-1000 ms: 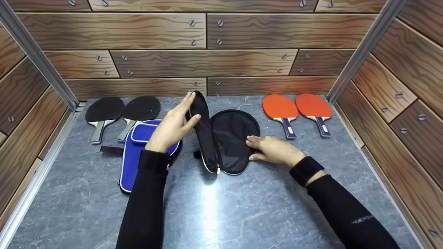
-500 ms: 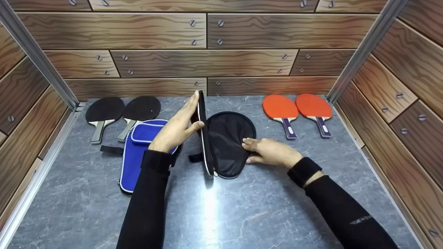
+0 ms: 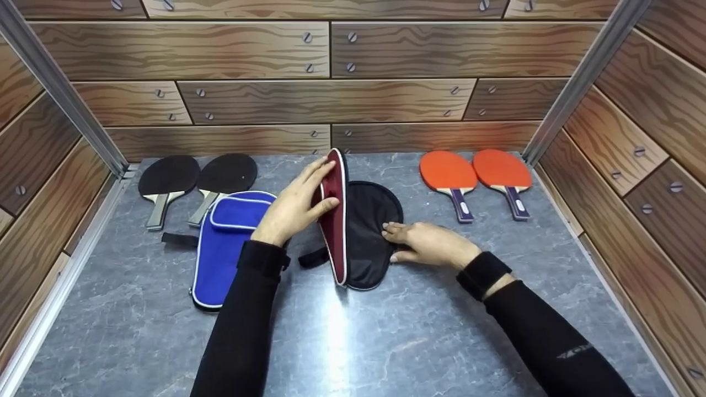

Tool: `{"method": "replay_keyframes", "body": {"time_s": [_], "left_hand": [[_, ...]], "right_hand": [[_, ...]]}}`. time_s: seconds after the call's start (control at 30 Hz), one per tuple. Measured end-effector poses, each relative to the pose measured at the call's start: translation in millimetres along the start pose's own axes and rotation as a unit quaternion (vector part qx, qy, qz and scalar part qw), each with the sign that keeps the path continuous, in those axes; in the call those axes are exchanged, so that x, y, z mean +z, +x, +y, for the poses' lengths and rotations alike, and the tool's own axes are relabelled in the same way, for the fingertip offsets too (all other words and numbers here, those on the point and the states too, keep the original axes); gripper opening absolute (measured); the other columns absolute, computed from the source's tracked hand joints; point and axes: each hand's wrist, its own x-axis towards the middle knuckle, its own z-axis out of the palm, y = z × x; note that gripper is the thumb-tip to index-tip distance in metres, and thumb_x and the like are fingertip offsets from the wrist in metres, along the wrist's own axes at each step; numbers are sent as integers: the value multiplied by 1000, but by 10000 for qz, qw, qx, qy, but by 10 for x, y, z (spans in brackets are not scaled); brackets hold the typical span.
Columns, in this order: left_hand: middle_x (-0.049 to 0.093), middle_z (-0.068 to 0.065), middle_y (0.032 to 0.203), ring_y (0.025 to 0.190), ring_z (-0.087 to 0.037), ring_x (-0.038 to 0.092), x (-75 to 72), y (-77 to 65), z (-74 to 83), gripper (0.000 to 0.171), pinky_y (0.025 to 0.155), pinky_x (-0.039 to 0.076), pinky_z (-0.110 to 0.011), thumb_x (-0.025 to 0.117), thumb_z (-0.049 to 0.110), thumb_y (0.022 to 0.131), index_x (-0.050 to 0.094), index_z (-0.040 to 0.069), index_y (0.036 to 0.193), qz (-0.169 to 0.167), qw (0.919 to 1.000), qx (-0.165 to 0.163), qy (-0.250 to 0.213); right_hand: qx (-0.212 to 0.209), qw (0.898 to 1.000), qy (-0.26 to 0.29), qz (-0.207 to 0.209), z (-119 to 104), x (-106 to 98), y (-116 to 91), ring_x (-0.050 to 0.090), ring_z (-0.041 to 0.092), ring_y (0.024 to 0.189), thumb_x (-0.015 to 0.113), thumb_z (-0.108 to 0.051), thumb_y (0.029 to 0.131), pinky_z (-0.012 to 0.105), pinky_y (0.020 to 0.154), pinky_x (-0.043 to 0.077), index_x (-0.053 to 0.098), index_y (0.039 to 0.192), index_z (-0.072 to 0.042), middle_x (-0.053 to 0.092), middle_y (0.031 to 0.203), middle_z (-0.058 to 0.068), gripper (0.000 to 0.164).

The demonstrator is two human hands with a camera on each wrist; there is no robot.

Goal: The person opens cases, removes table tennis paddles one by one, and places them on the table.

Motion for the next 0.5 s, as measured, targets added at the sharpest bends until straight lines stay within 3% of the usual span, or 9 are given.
{"method": "replay_keyframes", "body": {"time_s": [0.23,0.5], "left_hand": [[45,-11,186,169,-38,53,88,61,86,75,141,46,-57,81,39,112,49,22,178,-63,10000,-34,21],[58,-17,166,155,-41,62,148,252,246,73,136,50,-57,89,34,107,56,17,169,-346,9993,9,107]], "right_hand": [[-31,10000,88,-21,-12,-7,15,59,43,165,75,-45,114,61,132,55,63,166,-2,55,178,23,69],[-173,9998,20,40,29,-4,2,60,40,164,75,-44,115,59,131,57,64,166,-1,58,177,23,67]]}}
